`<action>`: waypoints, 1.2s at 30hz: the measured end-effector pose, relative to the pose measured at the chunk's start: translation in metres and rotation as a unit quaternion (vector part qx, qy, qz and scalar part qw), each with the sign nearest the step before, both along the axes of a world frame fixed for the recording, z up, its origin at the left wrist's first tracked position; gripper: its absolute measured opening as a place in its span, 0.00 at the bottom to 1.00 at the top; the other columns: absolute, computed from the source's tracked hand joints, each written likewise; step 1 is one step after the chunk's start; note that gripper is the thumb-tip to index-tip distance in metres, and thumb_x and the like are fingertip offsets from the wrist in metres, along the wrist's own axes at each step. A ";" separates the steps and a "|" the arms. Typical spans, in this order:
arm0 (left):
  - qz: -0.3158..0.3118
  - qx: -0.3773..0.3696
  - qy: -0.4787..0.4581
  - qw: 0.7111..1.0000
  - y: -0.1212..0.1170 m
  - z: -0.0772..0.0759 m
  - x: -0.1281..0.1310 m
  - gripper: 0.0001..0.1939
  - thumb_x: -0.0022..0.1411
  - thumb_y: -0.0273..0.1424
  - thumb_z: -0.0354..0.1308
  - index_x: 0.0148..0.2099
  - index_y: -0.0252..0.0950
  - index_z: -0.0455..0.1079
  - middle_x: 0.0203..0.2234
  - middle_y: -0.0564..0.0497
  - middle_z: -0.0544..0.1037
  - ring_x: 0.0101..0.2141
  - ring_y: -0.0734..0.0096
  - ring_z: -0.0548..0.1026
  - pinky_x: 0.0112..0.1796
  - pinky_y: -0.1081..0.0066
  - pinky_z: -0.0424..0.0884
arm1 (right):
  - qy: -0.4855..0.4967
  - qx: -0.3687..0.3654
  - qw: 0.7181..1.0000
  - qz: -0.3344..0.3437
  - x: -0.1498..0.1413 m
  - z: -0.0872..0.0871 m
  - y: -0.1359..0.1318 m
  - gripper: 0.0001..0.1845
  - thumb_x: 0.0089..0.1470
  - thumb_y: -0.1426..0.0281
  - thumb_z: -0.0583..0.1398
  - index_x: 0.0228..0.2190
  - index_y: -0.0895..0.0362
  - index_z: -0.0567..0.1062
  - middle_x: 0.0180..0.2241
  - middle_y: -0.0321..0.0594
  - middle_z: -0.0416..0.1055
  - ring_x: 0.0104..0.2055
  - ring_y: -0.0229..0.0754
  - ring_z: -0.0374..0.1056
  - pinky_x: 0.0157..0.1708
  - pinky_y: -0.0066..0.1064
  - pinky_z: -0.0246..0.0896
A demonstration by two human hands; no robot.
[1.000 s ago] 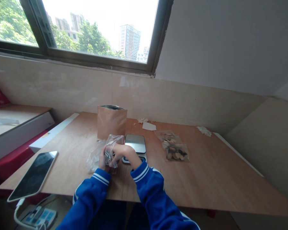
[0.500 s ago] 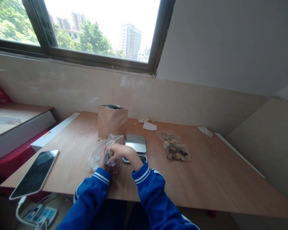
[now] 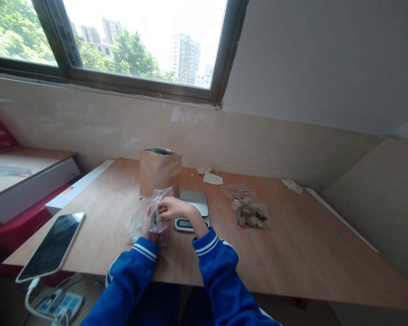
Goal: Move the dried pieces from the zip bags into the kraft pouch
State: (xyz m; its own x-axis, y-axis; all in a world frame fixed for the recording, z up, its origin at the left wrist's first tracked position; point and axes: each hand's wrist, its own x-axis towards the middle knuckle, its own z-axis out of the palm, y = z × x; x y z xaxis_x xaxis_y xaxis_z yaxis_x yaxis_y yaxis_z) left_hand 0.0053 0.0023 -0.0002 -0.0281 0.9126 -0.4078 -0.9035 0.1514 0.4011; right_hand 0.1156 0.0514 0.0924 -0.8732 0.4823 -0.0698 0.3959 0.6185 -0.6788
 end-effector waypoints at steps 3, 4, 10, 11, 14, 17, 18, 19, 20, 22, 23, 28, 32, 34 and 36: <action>0.038 0.035 -0.002 0.999 0.001 0.000 0.001 0.21 0.69 0.35 0.43 0.44 0.30 0.76 0.35 0.44 0.81 0.42 0.61 0.79 0.43 0.69 0.76 | 0.057 -0.009 0.998 -0.012 0.007 0.003 0.005 0.12 0.48 0.78 0.63 0.37 0.60 0.78 0.37 0.40 0.74 0.37 0.39 0.69 0.37 0.26 0.63; 0.042 0.052 -0.009 0.998 0.001 0.000 0.001 0.21 0.69 0.35 0.43 0.44 0.30 0.76 0.36 0.44 0.81 0.43 0.61 0.79 0.44 0.68 0.75 | 0.073 -0.006 0.997 -0.027 0.010 0.005 0.007 0.11 0.49 0.76 0.63 0.38 0.60 0.78 0.37 0.40 0.74 0.38 0.40 0.69 0.38 0.27 0.63; 0.053 0.104 -0.035 0.993 0.003 -0.007 -0.003 0.19 0.68 0.34 0.45 0.49 0.33 0.74 0.44 0.44 0.80 0.50 0.59 0.75 0.50 0.64 0.73 | 0.208 -0.047 0.965 -0.151 0.021 0.014 0.011 0.12 0.50 0.68 0.64 0.39 0.58 0.79 0.42 0.44 0.74 0.43 0.42 0.70 0.43 0.32 0.65; 0.048 0.092 -0.029 0.994 0.003 -0.007 -0.004 0.18 0.68 0.34 0.45 0.49 0.34 0.74 0.42 0.44 0.81 0.50 0.58 0.75 0.49 0.63 0.73 | 0.237 -0.072 0.956 -0.160 0.021 0.017 0.011 0.14 0.50 0.66 0.65 0.39 0.58 0.78 0.42 0.45 0.75 0.44 0.43 0.71 0.44 0.32 0.66; 0.026 0.060 -0.012 0.998 0.000 -0.007 -0.006 0.19 0.68 0.36 0.45 0.47 0.35 0.75 0.39 0.43 0.82 0.49 0.56 0.76 0.47 0.63 0.75 | 0.333 -0.131 0.916 -0.184 0.019 0.032 0.019 0.18 0.50 0.61 0.65 0.41 0.58 0.77 0.43 0.46 0.76 0.46 0.43 0.71 0.46 0.34 0.66; 0.013 0.060 -0.005 0.998 -0.003 -0.006 -0.007 0.20 0.68 0.37 0.45 0.47 0.33 0.75 0.40 0.42 0.81 0.48 0.56 0.77 0.46 0.64 0.75 | 0.418 -0.131 0.870 -0.226 0.014 0.055 0.037 0.19 0.49 0.59 0.65 0.40 0.57 0.77 0.43 0.44 0.77 0.47 0.42 0.71 0.48 0.34 0.66; 0.018 0.059 -0.003 0.998 -0.003 -0.006 -0.007 0.19 0.68 0.37 0.46 0.49 0.34 0.74 0.41 0.43 0.81 0.48 0.57 0.77 0.46 0.65 0.75 | 0.438 -0.120 0.857 -0.242 0.011 0.063 0.045 0.18 0.48 0.59 0.66 0.39 0.56 0.77 0.43 0.43 0.77 0.47 0.42 0.71 0.48 0.33 0.66; 0.027 0.059 -0.003 0.998 -0.003 -0.006 -0.007 0.18 0.67 0.36 0.46 0.50 0.35 0.74 0.42 0.44 0.81 0.47 0.58 0.77 0.46 0.65 0.75 | 0.454 -0.107 0.847 -0.256 0.008 0.072 0.053 0.18 0.46 0.60 0.67 0.38 0.57 0.77 0.41 0.42 0.77 0.46 0.42 0.72 0.48 0.33 0.66; 0.035 0.057 -0.004 0.998 -0.003 -0.007 -0.007 0.18 0.67 0.35 0.47 0.51 0.36 0.73 0.42 0.45 0.81 0.47 0.58 0.77 0.46 0.65 0.75 | 0.465 -0.094 0.840 -0.265 0.004 0.080 0.062 0.18 0.44 0.60 0.68 0.37 0.57 0.77 0.40 0.42 0.78 0.46 0.42 0.72 0.48 0.34 0.66; 0.041 0.051 -0.011 0.998 -0.002 -0.008 -0.006 0.17 0.67 0.35 0.48 0.52 0.37 0.73 0.41 0.46 0.81 0.47 0.59 0.77 0.47 0.65 0.75 | 0.477 -0.079 0.834 -0.267 -0.004 0.093 0.079 0.18 0.42 0.61 0.70 0.35 0.57 0.77 0.38 0.41 0.78 0.44 0.41 0.73 0.49 0.34 0.67; 0.037 0.049 -0.016 0.998 -0.002 -0.009 -0.006 0.18 0.67 0.36 0.48 0.52 0.36 0.73 0.41 0.45 0.81 0.47 0.59 0.78 0.47 0.65 0.75 | 0.479 -0.077 0.833 -0.264 -0.009 0.097 0.086 0.18 0.42 0.62 0.70 0.34 0.58 0.76 0.37 0.40 0.78 0.43 0.41 0.73 0.49 0.34 0.67; 0.010 0.044 -0.029 0.999 0.000 -0.006 -0.005 0.25 0.67 0.41 0.46 0.49 0.26 0.74 0.40 0.35 0.80 0.47 0.53 0.77 0.48 0.63 0.74 | 0.442 -0.044 0.851 -0.281 -0.025 0.104 0.111 0.15 0.43 0.66 0.69 0.33 0.59 0.75 0.34 0.40 0.77 0.39 0.41 0.73 0.46 0.36 0.69; 0.012 0.050 -0.039 0.998 0.000 -0.007 -0.005 0.23 0.66 0.39 0.48 0.51 0.29 0.74 0.42 0.38 0.80 0.47 0.54 0.77 0.49 0.64 0.74 | 0.373 0.119 0.853 -0.346 -0.030 0.103 0.116 0.09 0.47 0.71 0.65 0.34 0.58 0.77 0.37 0.41 0.73 0.41 0.40 0.70 0.49 0.37 0.66; 0.018 0.051 -0.045 0.998 0.000 -0.009 -0.005 0.21 0.66 0.39 0.49 0.52 0.33 0.75 0.41 0.40 0.81 0.46 0.55 0.78 0.48 0.64 0.74 | 0.321 0.192 0.857 -0.356 -0.032 0.102 0.114 0.08 0.48 0.73 0.65 0.34 0.57 0.78 0.38 0.41 0.71 0.40 0.40 0.69 0.49 0.36 0.64; 0.015 0.050 -0.047 0.998 0.000 -0.011 -0.005 0.22 0.66 0.40 0.49 0.51 0.34 0.75 0.41 0.40 0.81 0.45 0.55 0.78 0.48 0.63 0.75 | 0.272 0.223 0.875 -0.333 -0.035 0.099 0.112 0.07 0.50 0.73 0.64 0.34 0.57 0.78 0.37 0.39 0.68 0.38 0.39 0.68 0.48 0.34 0.64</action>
State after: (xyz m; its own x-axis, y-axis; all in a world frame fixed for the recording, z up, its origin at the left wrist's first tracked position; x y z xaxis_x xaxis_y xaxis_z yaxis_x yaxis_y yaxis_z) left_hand 0.0005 0.0025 -0.0111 -0.0212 0.9484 -0.3163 -0.9413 0.0877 0.3260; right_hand 0.0810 0.1630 0.1917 -0.2338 0.7696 0.5942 0.4628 0.6255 -0.6281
